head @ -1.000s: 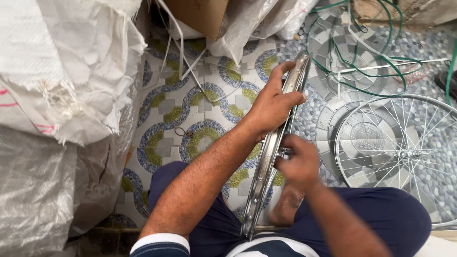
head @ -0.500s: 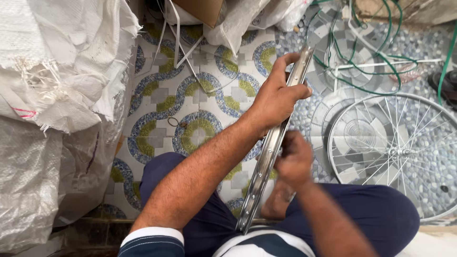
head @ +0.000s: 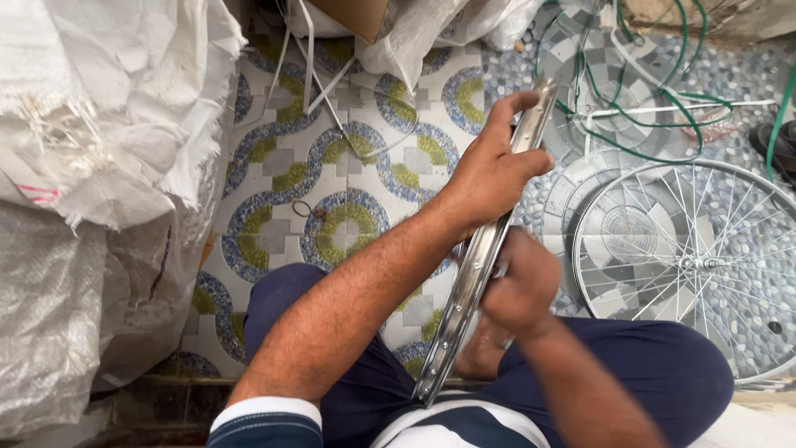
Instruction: The person threads spokes through a bicycle rim and secures them by hand, handling individual spokes and the rim one by one.
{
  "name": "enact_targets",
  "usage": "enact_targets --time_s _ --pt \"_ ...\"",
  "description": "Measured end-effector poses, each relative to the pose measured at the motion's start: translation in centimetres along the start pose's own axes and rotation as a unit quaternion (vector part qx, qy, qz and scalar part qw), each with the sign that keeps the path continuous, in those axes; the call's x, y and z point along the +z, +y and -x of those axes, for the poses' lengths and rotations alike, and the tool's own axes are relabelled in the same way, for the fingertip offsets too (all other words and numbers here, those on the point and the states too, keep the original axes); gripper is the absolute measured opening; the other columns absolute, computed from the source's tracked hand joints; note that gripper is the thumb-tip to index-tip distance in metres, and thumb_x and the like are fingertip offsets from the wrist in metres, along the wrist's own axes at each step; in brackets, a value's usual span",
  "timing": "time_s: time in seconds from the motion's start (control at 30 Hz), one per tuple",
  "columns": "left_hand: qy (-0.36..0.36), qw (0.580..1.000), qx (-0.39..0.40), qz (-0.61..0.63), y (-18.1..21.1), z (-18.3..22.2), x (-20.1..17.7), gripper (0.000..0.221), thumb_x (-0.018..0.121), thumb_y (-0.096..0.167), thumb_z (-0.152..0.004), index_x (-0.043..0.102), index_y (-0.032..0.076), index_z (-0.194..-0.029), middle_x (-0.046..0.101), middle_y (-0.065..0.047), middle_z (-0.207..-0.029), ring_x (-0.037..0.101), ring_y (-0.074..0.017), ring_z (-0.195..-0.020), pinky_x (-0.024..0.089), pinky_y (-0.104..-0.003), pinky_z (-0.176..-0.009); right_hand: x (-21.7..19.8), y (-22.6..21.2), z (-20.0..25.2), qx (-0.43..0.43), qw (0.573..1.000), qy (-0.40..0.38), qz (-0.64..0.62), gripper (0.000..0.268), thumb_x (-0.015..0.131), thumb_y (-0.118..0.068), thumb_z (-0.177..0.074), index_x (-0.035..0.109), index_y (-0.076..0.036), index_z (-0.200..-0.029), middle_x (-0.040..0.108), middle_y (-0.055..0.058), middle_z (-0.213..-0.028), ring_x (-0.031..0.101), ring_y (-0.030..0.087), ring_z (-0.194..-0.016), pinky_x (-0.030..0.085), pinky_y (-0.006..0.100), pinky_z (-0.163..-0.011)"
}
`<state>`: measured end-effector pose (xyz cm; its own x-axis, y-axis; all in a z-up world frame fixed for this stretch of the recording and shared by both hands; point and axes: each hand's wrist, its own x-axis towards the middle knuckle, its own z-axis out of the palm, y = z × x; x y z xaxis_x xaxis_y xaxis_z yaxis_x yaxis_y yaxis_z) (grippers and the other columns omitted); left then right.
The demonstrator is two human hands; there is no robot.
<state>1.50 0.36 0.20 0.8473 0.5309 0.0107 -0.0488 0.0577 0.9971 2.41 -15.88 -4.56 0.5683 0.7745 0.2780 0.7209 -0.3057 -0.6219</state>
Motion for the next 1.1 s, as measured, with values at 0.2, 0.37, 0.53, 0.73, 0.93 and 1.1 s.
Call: enact_targets --time_s 0.2,0.37,0.53,0.73,0.93,1.1 --pt "-0.015 1.000 -0.027 -0.004 0.0 -0.2 -0.2 0.081 0.065 0.018 -0.081 0.030 0.010 -0.154 0.056 -0.020 -0.140 0.065 -0.0334 -0.116 0.052 -0.044 -0.099 -0.7 2.8 0.4 -0.173 0.935 -0.016 -0.309 0.035 0.082 -0.009 -0.079 0.065 -0.002 -0.108 0.073 0.013 -0.109 0.074 0.017 -0.093 0.058 0.031 -0.078" --pt "-0.012 0.999 0.045 -0.023 -0.4 0.1 0.0 0.077 0.067 0.017 -0.087 0.032 0.007 -0.155 0.052 -0.022 -0.148 0.056 -0.0329 -0.132 0.044 -0.044 -0.111 -2.2 6.8 -2.3 0.013 0.819 -0.255 -0.513 0.040 0.084 -0.011 -0.084 0.072 0.003 -0.119 0.076 0.020 -0.118 0.074 0.028 -0.107 0.060 0.039 -0.094" --pt "-0.009 1.000 0.027 -0.002 -0.1 0.1 0.0 0.077 0.066 0.017 -0.085 0.033 0.009 -0.154 0.053 -0.020 -0.145 0.061 -0.0322 -0.125 0.047 -0.043 -0.107 -1.3 6.3 -2.7 0.049 0.725 -0.409 -0.552 0.052 0.082 -0.017 -0.085 0.067 0.002 -0.132 0.073 0.018 -0.119 0.069 0.028 -0.115 0.055 0.041 -0.103" --pt "-0.002 0.999 0.027 -0.036 0.5 0.0 -0.1 0.076 0.069 0.017 -0.084 0.035 0.010 -0.152 0.059 -0.020 -0.140 0.062 -0.0305 -0.123 0.047 -0.042 -0.107 -0.5 0.9 -1.1 -0.185 0.965 0.104 -0.152 0.042 0.090 -0.020 -0.075 0.064 -0.005 -0.105 0.071 0.015 -0.099 0.070 0.032 -0.090 0.056 0.040 -0.082" --pt "0.004 0.994 -0.103 0.023 1.2 0.3 -0.2 0.078 0.066 0.015 -0.080 0.034 0.017 -0.152 0.059 -0.020 -0.132 0.065 -0.0323 -0.113 0.055 -0.044 -0.096 0.7 1.1 -1.8 -0.094 0.973 -0.168 -0.128 0.027 0.086 -0.015 -0.073 0.075 -0.004 -0.096 0.076 0.014 -0.087 0.075 0.032 -0.077 0.059 0.042 -0.069" --pt "0.004 0.999 0.041 -0.031 0.2 0.1 -0.2 0.074 0.069 0.016 -0.087 0.034 0.011 -0.152 0.048 -0.019 -0.151 0.055 -0.0311 -0.132 0.043 -0.044 -0.112 2.2 -0.1 -0.6 -0.005 0.976 -0.039 -0.215 0.024 0.080 -0.019 -0.086 0.073 -0.002 -0.101 0.077 0.009 -0.087 0.078 0.026 -0.075 0.061 0.038 -0.069"
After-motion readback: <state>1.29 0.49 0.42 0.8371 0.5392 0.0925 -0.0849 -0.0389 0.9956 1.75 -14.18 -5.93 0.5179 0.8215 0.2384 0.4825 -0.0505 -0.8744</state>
